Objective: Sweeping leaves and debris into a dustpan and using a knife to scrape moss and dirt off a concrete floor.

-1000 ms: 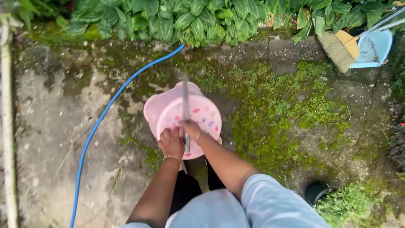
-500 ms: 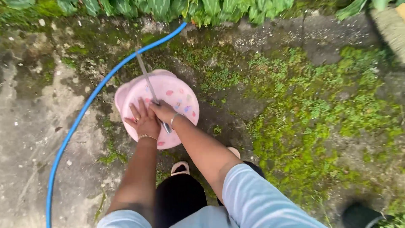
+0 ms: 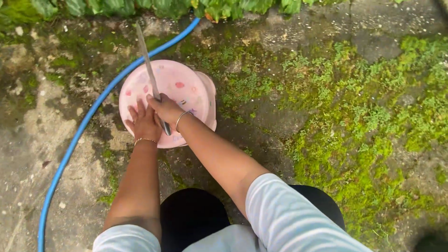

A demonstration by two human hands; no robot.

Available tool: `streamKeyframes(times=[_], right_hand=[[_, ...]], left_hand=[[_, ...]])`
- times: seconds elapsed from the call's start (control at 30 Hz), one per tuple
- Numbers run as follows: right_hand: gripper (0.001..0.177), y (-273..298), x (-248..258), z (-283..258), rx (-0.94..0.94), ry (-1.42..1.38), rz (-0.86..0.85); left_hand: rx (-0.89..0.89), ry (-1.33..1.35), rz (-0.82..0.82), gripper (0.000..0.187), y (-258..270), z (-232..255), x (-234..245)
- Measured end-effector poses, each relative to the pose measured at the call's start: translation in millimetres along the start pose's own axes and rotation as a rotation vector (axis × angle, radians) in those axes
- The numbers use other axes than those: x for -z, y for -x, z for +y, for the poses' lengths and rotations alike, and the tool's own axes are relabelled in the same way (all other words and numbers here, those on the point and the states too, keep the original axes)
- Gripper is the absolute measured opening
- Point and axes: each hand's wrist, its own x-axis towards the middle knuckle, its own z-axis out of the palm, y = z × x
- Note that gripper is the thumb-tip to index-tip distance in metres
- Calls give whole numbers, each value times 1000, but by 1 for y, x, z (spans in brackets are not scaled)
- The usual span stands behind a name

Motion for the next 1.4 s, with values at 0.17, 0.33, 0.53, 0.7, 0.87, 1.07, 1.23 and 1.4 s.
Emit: streamKeyframes(times=[0.17,0.33,0.53,0.7,0.87,1.07,1.23,1.4], right_hand=[[49,2,102,23,99,-126,42],[46,69,235,-4,143,-95,644],[57,89,357,122,-17,822,942],[48,101,327,125,-382,968,763],[55,72,374,157,-217,914,856],[56,69,404,156,-291,827,938],[54,47,408,176,-384,947,866],[46,48,391,188,-352,1091,755]], left_hand=[[84,9,-25,69,-1,86,3],[-183,59,-22,80,-11,174,-25],[-328,-136,22,76,-43,208,-25],[-278,-103,20,63,-41,204,-19],[-305,-101,79,43,-46,207,-20],[-239,-175,-19,23,-43,216,-10],[-253,-156,-7,25,-41,214,-11],[-253,-144,-13,27,-43,215,-10]])
